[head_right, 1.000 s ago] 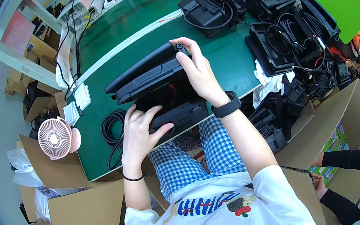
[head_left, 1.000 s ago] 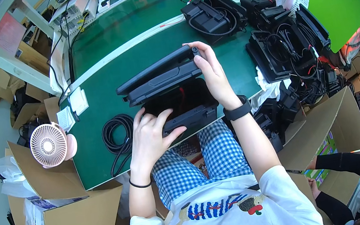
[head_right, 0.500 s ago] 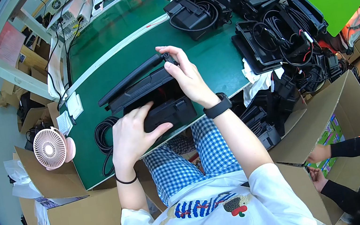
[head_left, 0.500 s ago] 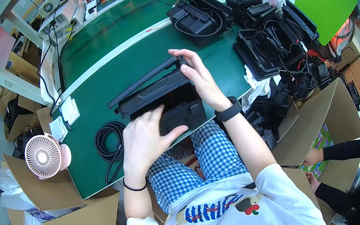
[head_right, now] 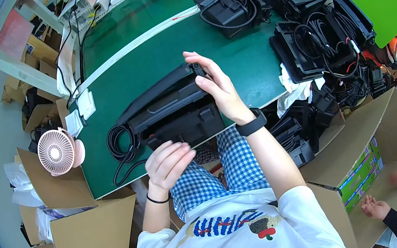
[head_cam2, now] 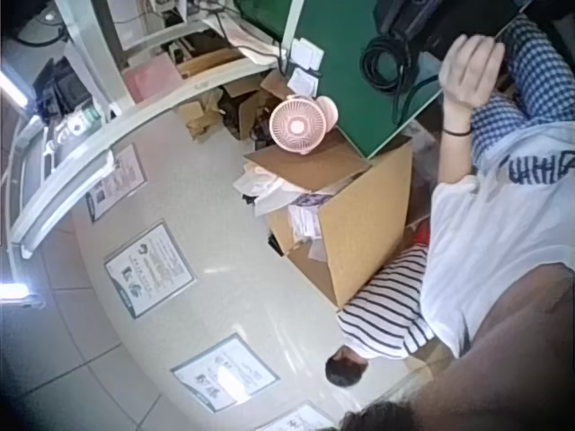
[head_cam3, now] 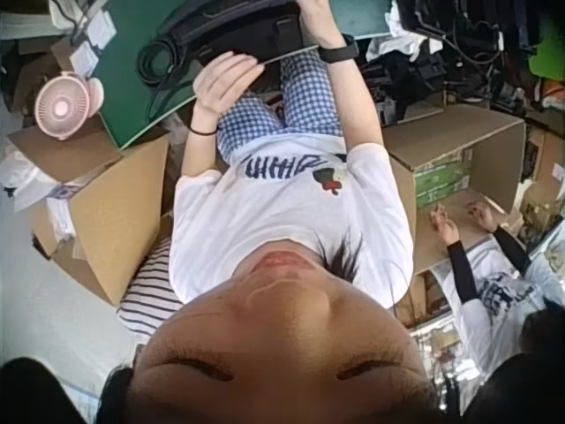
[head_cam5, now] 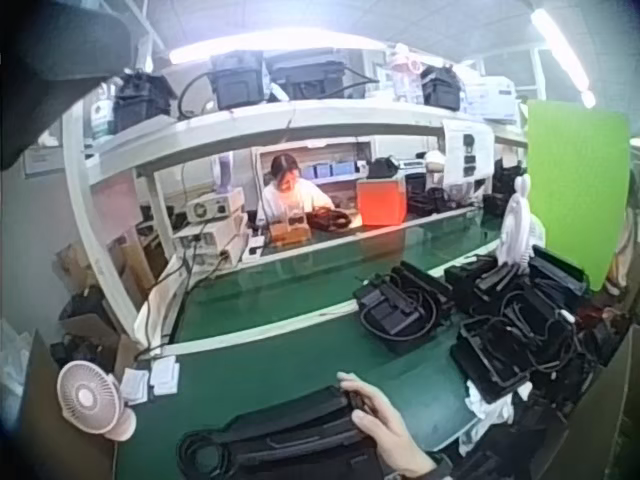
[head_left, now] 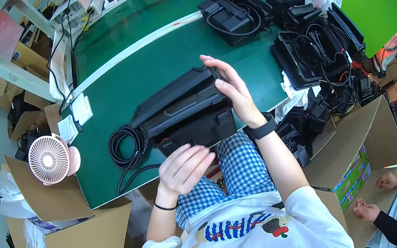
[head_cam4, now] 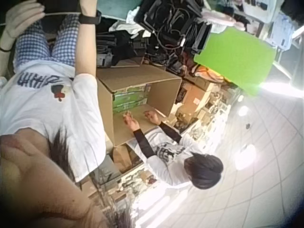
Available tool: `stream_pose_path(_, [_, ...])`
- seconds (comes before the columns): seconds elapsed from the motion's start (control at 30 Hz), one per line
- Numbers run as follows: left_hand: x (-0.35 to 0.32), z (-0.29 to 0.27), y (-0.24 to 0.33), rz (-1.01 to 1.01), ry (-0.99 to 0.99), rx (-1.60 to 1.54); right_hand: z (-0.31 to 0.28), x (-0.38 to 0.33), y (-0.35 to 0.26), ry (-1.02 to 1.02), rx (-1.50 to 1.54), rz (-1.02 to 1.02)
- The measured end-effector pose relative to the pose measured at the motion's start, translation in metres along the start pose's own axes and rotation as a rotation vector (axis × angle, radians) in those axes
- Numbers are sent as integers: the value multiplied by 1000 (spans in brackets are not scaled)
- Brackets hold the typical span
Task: Assembling components into plastic enclosures and packing them into a larger box in an electronics workshop.
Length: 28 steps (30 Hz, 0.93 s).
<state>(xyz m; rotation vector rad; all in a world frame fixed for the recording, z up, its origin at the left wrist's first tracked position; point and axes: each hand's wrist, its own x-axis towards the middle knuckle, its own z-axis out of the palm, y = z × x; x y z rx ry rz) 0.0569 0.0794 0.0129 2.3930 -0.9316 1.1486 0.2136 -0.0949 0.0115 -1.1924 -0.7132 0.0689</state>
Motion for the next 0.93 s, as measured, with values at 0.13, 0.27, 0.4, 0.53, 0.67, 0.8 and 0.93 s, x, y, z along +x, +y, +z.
stream_pose_path(0.13, [-26, 0, 11, -504, 313, 301, 1, -11, 6, -13, -15, 40])
stream_pose_path(0.27, [-29, -3, 11, -897, 270, 153, 6, -16, 12, 18, -28, -35])
stream_pose_path(0.4, [-22, 1, 21, -974, 327, 192, 7, -15, 15, 32, -69, -62])
stream_pose_path(0.53, [-22, -3, 17, -951, 297, 197, 7, -16, 16, 36, -97, -80])
stream_pose_path(0.67, [-19, -6, 18, -941, 258, 178, 7, -12, 16, 34, -93, -56])
stream_pose_path(0.8, [-17, -17, 15, -1092, 219, 0, 7, -11, 14, 25, -95, -49])
stream_pose_path(0.93, [-17, -19, 9, -958, 396, -460, 7, -9, 15, 13, -77, -47])
